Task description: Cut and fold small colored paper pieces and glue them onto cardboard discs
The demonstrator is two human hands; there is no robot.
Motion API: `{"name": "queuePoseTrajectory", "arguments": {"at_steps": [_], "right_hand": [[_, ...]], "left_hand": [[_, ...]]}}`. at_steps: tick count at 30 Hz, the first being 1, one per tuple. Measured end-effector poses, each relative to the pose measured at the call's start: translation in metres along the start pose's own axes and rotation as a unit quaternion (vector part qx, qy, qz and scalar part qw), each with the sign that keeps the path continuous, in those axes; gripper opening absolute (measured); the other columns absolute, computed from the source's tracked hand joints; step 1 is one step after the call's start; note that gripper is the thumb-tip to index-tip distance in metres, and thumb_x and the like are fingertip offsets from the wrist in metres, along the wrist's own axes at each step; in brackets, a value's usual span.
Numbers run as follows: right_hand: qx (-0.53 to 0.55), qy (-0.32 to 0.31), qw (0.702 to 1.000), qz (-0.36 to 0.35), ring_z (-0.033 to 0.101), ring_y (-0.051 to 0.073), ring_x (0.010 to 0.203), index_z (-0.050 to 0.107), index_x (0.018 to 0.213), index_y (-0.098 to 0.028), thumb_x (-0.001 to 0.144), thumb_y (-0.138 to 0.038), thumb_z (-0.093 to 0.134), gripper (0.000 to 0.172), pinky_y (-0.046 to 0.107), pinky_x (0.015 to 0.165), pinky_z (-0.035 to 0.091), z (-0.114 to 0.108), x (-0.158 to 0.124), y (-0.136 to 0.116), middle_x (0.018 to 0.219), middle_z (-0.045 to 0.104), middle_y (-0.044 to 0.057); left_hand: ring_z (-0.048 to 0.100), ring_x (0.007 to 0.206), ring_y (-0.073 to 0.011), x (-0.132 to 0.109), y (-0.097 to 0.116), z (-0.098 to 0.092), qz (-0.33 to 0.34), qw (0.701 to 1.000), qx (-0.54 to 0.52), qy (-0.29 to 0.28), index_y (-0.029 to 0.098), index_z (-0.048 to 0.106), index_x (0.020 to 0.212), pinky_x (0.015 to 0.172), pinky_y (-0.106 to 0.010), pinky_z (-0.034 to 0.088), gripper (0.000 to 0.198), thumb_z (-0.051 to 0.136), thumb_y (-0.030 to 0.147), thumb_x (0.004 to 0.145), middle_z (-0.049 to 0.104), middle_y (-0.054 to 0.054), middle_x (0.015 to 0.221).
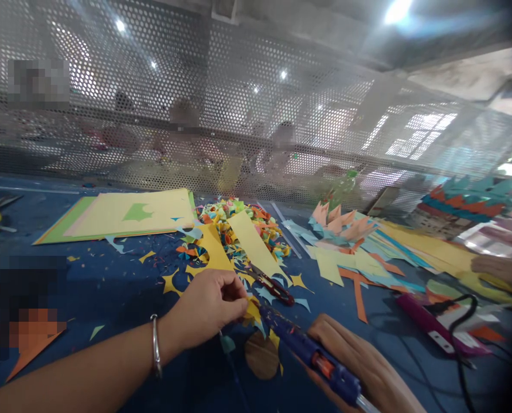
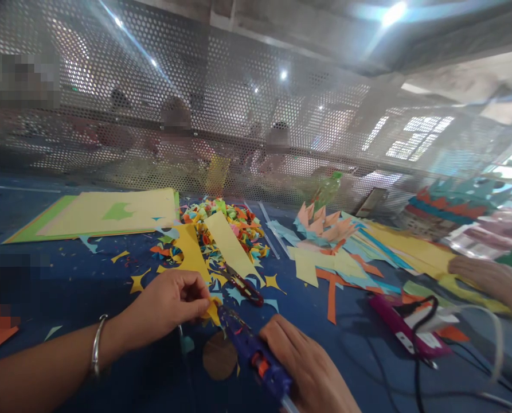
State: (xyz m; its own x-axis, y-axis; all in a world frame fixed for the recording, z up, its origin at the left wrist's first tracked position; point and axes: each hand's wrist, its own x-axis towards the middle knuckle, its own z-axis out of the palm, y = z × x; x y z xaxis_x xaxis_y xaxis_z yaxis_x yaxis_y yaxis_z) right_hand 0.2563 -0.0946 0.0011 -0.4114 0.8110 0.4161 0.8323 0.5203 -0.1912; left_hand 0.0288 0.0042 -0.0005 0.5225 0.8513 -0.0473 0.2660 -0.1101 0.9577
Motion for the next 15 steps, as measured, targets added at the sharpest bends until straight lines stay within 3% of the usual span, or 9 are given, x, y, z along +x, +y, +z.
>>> {"name": "queuePoseTrajectory", "arguments": {"at_steps": [4,11,15], "right_hand": [[-0.015,0.005,1.000,0.007,0.068,0.019,0.068,0.060,0.088,-0.025,0.083,-0.019,0.044,0.018,0.024,0.056,0.055,-0.001,-0.001,0.000,0.079,0.069,0.005],[-0.022,0.003,0.999,0.046,0.068,0.024,0.087,0.064,0.099,-0.025,0.078,-0.027,0.051,0.025,0.028,0.071,0.056,0.006,-0.016,0.014,0.097,0.070,0.007],[0.004,0.003,0.999,0.051,0.068,0.022,0.081,0.063,0.094,-0.027,0.080,-0.028,0.050,0.019,0.028,0.068,0.056,0.005,-0.015,0.011,0.088,0.070,0.007]], "left_hand": [[0.058,0.054,-0.0140,0.000,-0.001,0.000,0.009,1.000,0.002,-0.004,0.015,0.060,0.068,0.052,-0.024,0.042,0.005,0.057,0.019,0.066,0.064,-0.002,0.060],[0.058,0.054,-0.0140,-0.002,-0.002,0.000,0.013,1.000,0.015,-0.009,0.016,0.061,0.068,0.052,-0.024,0.042,0.006,0.057,0.021,0.068,0.065,-0.002,0.059],[0.059,0.055,-0.0140,-0.001,-0.002,0.000,-0.002,1.000,-0.010,-0.020,0.016,0.061,0.068,0.053,-0.024,0.043,0.005,0.059,0.021,0.068,0.065,-0.002,0.059]]}}
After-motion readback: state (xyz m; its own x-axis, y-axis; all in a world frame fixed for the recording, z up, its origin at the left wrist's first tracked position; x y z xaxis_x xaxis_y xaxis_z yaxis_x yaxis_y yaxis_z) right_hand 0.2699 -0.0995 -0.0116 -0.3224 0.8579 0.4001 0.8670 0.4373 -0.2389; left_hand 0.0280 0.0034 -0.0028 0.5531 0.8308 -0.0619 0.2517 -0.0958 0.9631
